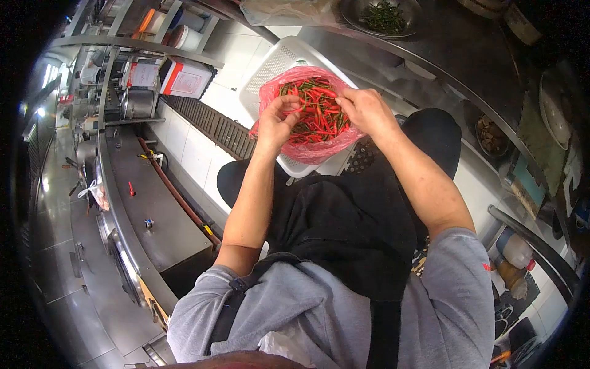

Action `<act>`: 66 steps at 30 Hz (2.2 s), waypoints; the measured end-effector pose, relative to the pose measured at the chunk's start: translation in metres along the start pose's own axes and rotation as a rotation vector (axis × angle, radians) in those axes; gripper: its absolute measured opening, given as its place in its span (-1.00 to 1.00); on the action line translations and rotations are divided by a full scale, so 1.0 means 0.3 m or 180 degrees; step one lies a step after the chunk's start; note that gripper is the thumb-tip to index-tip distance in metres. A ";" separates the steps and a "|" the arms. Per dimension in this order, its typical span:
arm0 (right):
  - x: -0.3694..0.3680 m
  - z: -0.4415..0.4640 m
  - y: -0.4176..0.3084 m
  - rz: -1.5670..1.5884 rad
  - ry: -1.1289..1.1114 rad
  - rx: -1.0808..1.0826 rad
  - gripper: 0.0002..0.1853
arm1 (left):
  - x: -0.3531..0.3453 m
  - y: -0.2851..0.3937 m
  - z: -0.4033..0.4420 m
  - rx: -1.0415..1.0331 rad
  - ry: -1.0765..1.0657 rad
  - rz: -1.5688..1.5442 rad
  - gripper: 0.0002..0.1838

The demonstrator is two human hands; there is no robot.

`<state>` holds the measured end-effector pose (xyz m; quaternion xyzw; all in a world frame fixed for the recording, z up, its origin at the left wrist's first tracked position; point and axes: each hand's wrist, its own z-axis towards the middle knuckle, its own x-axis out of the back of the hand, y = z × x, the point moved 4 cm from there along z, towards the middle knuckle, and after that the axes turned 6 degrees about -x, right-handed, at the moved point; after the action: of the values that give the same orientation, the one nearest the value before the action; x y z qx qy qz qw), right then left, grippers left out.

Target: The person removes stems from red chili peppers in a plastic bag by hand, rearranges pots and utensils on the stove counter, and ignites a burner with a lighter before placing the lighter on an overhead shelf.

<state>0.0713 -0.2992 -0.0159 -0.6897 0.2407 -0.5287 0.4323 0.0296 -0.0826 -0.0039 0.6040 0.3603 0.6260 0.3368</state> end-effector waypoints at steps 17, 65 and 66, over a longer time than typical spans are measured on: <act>-0.042 -0.024 -0.024 0.0673 -0.0461 -0.0005 -0.79 | -0.109 0.145 -0.023 -0.0901 0.0145 0.0121 -0.57; -0.088 -0.109 -0.097 -0.0574 -0.0479 0.1730 -0.84 | -0.115 -0.018 -0.038 0.1659 -0.0687 -0.1944 -0.75; -0.106 -0.123 -0.109 -0.0592 -0.0598 0.1874 -0.91 | -0.103 -0.021 -0.037 0.1653 -0.0681 -0.1945 -0.75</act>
<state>0.0223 -0.2701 -0.0021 -0.5998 -0.0276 -0.5469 0.5834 0.0198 -0.1064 -0.0252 0.5958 0.6320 0.3192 0.3791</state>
